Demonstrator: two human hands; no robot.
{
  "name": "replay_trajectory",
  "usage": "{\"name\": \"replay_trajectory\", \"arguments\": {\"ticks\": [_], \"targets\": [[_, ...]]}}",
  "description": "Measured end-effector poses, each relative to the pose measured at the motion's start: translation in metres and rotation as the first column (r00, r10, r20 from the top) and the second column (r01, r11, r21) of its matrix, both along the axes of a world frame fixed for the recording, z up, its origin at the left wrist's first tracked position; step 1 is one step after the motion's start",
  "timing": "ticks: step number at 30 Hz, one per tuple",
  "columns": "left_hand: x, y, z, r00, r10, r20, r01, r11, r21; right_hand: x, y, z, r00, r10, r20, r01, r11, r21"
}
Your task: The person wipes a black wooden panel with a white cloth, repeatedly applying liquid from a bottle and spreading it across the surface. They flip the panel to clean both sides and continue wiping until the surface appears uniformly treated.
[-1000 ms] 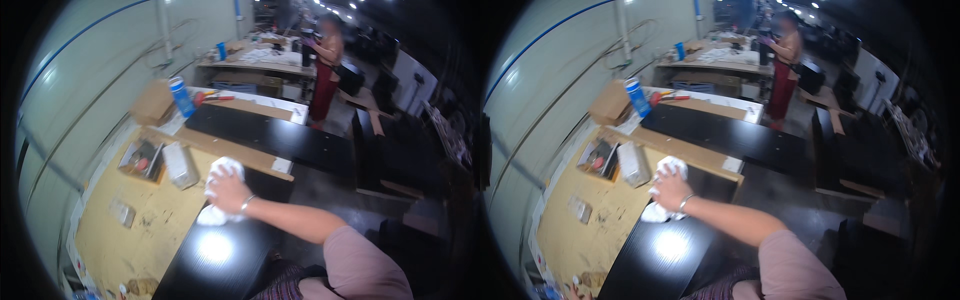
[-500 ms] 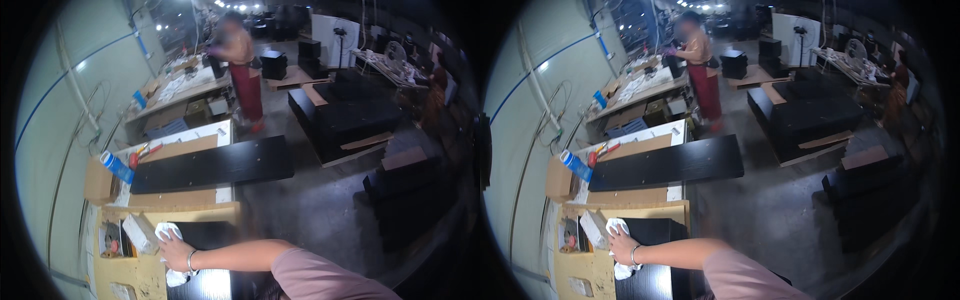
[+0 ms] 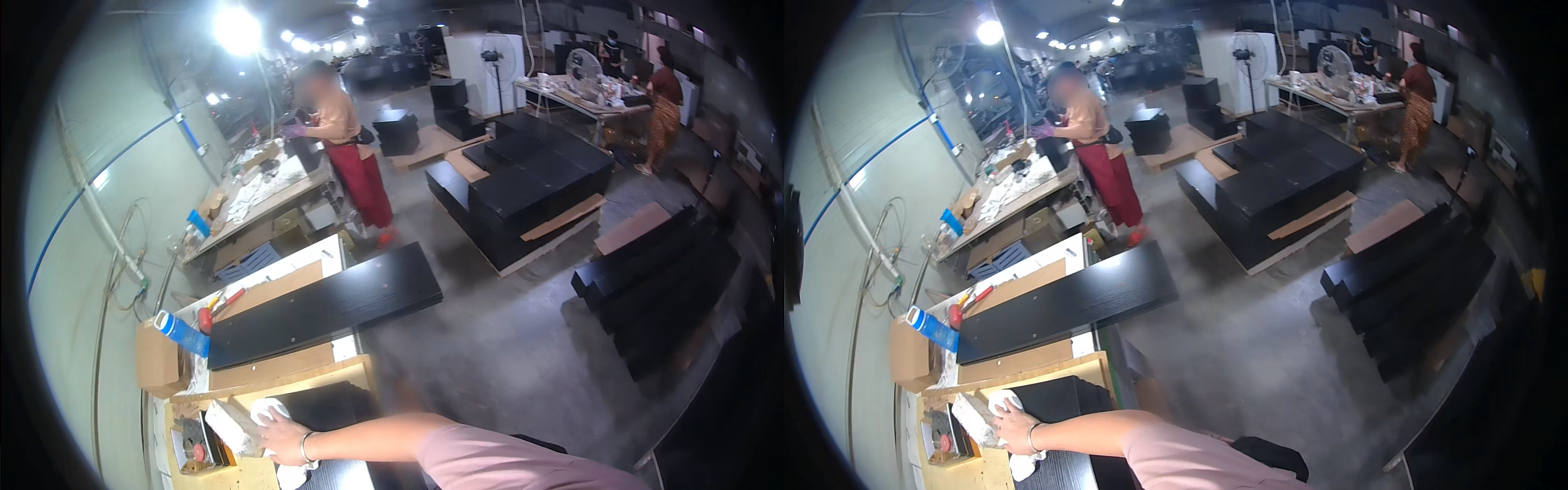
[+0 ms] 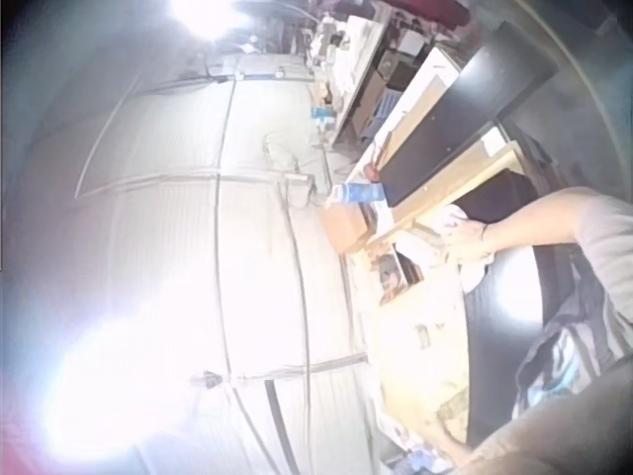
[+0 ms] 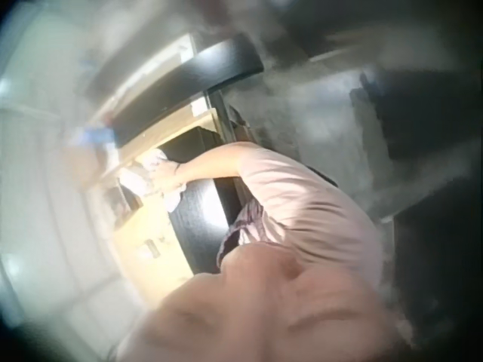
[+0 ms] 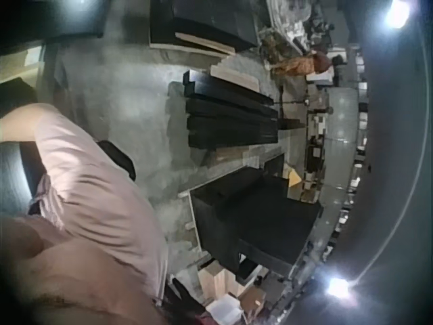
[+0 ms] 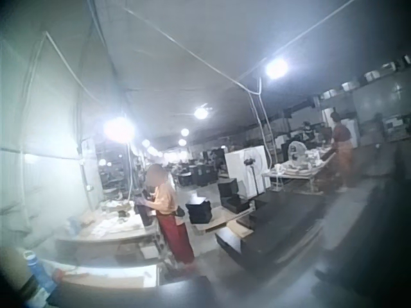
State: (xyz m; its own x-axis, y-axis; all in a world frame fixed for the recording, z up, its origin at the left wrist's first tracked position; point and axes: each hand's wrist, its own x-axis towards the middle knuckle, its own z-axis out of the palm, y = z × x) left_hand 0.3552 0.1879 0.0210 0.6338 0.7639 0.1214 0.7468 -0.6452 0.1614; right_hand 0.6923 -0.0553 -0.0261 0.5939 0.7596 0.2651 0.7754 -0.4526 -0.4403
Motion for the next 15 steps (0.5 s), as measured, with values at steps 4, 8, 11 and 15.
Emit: {"name": "replay_trajectory", "arguments": {"ticks": [4,8,11,15], "targets": [[-0.017,0.017,-0.007,0.999,0.024,0.021,-0.024,1.000,-0.001,-0.005,-0.002,0.005,0.999,-0.014,0.028,0.014,1.000,-0.007],[-0.044,0.040,-0.019,0.997,0.069,0.041,-0.069,0.998,0.006,-0.006,-0.007,0.008,0.998,-0.030,0.049,0.032,0.999,-0.036],[-0.079,0.066,-0.028,0.990,0.128,0.065,-0.130,0.991,0.029,-0.007,-0.007,0.010,0.999,-0.022,0.026,0.022,1.000,-0.019],[-0.140,0.107,-0.048,0.973,0.210,0.092,-0.217,0.974,0.066,-0.008,-0.005,0.012,0.998,-0.030,0.056,0.034,0.996,-0.078]]}}
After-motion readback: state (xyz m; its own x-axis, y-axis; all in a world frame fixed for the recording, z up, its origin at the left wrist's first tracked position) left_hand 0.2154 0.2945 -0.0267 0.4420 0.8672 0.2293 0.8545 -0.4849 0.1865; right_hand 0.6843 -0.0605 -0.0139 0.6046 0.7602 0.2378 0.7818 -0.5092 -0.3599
